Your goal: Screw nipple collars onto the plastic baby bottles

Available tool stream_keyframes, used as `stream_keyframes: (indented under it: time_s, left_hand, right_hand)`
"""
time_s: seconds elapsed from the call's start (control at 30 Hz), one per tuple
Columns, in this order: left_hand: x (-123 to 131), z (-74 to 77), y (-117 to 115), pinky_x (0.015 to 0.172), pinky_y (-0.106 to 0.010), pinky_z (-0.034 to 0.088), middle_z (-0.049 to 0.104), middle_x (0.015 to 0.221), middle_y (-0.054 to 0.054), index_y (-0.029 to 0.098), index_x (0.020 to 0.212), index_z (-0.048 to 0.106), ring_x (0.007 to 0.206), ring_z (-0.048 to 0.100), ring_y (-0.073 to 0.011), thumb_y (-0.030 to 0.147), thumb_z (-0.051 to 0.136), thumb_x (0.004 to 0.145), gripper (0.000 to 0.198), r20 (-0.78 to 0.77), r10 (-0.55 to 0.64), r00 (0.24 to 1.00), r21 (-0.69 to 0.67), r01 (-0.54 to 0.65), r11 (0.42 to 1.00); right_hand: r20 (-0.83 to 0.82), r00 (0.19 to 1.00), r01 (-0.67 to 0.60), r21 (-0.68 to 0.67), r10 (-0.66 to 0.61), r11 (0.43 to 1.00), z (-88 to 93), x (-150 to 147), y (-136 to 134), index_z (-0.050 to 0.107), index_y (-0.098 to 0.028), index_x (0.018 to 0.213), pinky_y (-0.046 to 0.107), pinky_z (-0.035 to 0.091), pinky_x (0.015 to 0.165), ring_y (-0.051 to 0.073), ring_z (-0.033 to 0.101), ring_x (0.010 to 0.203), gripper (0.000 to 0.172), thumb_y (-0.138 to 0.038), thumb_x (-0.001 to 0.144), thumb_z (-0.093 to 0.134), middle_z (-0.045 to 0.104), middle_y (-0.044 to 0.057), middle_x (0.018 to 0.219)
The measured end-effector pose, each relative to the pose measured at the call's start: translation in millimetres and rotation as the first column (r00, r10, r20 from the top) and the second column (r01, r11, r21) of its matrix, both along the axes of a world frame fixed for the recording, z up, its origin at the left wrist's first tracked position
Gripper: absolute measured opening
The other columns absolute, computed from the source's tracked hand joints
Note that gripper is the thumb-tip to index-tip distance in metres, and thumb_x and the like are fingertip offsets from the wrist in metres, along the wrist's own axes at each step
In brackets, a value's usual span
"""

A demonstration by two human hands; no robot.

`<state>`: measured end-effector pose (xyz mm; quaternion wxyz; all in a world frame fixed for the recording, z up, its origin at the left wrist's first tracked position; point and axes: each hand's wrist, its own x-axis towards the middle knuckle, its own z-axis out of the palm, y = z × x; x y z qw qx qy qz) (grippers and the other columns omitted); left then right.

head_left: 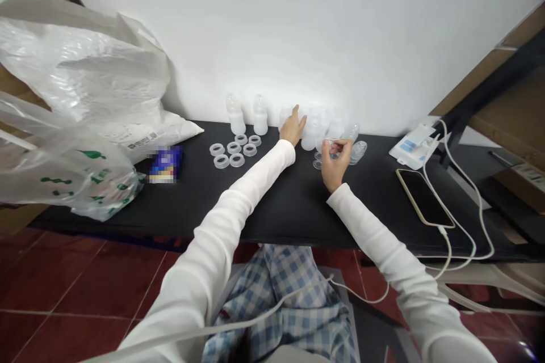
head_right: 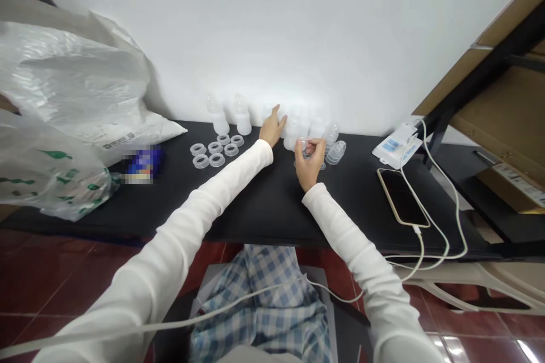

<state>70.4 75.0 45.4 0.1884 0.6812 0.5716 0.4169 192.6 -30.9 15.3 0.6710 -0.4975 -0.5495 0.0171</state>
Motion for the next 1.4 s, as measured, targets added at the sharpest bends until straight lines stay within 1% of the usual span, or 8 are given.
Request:
stream_keyframes:
  time_s: [0.3, 0.47, 0.57, 0.63, 0.8, 1.07, 1.23, 1.4]
  left_hand:
    - [-1.6, 5.0, 4.7, 0.098, -0.034, 0.047, 0.072, 0.116, -0.016, 0.013, 0.141, 0.051, 0.117, 0.066, -0.0290, 0.049, 0.053, 0.100, 0.054, -0.149, -0.038, 0.988, -0.113, 0.021, 0.993]
    - [-21.9, -6.9, -18.5, 0.095, -0.036, 0.049, 0.068, 0.102, -0.010, 0.018, 0.130, 0.057, 0.103, 0.067, -0.0263, 0.045, 0.064, 0.094, 0.045, 0.035, 0.039, 0.999, 0.120, -0.043, 0.992]
    - [-44.3, -21.8, -45.1, 0.104, -0.041, 0.046, 0.061, 0.117, -0.014, 0.020, 0.118, 0.059, 0.118, 0.059, -0.0300, 0.045, 0.073, 0.086, 0.043, 0.100, 0.116, 0.988, 0.343, -0.143, 0.928]
    - [-59.9, -32.2, -63.9, 0.110, -0.042, 0.043, 0.059, 0.124, -0.014, 0.019, 0.116, 0.057, 0.124, 0.056, -0.0299, 0.042, 0.074, 0.084, 0.043, 0.069, 0.061, 0.996, 0.414, -0.084, 0.906]
    - [-83.8, -44.6, -93.7, 0.090, -0.034, 0.052, 0.066, 0.109, -0.007, 0.021, 0.118, 0.054, 0.100, 0.065, -0.0216, 0.040, 0.073, 0.084, 0.043, -0.035, -0.185, 0.982, 0.290, 0.187, 0.939]
    - [-92.7, -39.8, -88.4, 0.094, -0.039, 0.047, 0.069, 0.101, -0.009, 0.023, 0.120, 0.070, 0.098, 0.063, -0.0265, 0.062, 0.076, 0.078, 0.058, -0.288, -0.088, 0.953, 0.354, 0.192, 0.915]
    - [-100.6, -42.9, -86.4, 0.091, -0.036, 0.048, 0.071, 0.092, -0.008, 0.024, 0.117, 0.073, 0.091, 0.065, -0.0248, 0.065, 0.069, 0.083, 0.054, -0.316, -0.158, 0.935, 0.298, 0.256, 0.920]
    - [-104.4, -46.4, -82.3, 0.090, -0.034, 0.050, 0.076, 0.104, -0.005, 0.028, 0.115, 0.073, 0.097, 0.067, -0.0233, 0.057, 0.067, 0.087, 0.041, -0.261, -0.261, 0.929, 0.190, 0.315, 0.930]
  right_hand:
    - [0.055, 0.998, -0.039, 0.023, 0.038, 0.999, -1.6, -1.0, -0.6, 0.049, -0.023, 0.091, 0.035, 0.050, 0.076, 0.014, 0.052, 0.076, 0.026, -0.047, 0.092, 0.058, 0.052, 0.000, 0.086]
    - [0.050, 0.998, -0.049, -0.004, 0.049, 0.999, -1.5, -1.7, -1.6, 0.049, -0.025, 0.094, 0.035, 0.051, 0.075, 0.015, 0.052, 0.075, 0.026, -0.049, 0.092, 0.058, 0.052, 0.000, 0.086]
    - [0.036, 0.992, -0.118, -0.034, 0.119, 0.992, -3.0, -4.2, -1.8, 0.049, -0.025, 0.096, 0.036, 0.052, 0.077, 0.016, 0.055, 0.078, 0.028, -0.052, 0.093, 0.057, 0.054, 0.002, 0.090]
    - [0.034, 0.980, -0.196, -0.066, 0.198, 0.978, -4.9, -6.0, -1.3, 0.050, -0.026, 0.098, 0.036, 0.054, 0.079, 0.017, 0.058, 0.082, 0.031, -0.055, 0.093, 0.057, 0.057, 0.003, 0.095]
    - [-0.053, 0.906, -0.423, -0.150, 0.420, 0.894, -9.3, -8.9, 2.5, 0.053, -0.025, 0.102, 0.032, 0.057, 0.078, 0.017, 0.065, 0.090, 0.039, -0.063, 0.092, 0.057, 0.065, 0.007, 0.111]
    - [-0.098, 0.778, -0.622, -0.254, 0.620, 0.741, -2.4, -2.0, 6.6, 0.068, -0.024, 0.106, 0.036, 0.059, 0.087, 0.019, 0.068, 0.102, 0.042, -0.060, 0.084, 0.070, 0.071, 0.008, 0.117]
    - [-0.029, 0.663, -0.709, -0.346, 0.748, 0.615, 4.2, 12.6, 9.3, 0.073, -0.024, 0.102, 0.043, 0.057, 0.099, 0.022, 0.068, 0.112, 0.037, -0.053, 0.081, 0.077, 0.073, 0.007, 0.115]
    - [0.182, 0.666, -0.657, -0.318, 0.724, 0.684, 4.1, 15.7, 8.3, 0.072, -0.024, 0.093, 0.048, 0.057, 0.099, 0.024, 0.070, 0.108, 0.022, -0.045, 0.086, 0.073, 0.075, 0.008, 0.109]
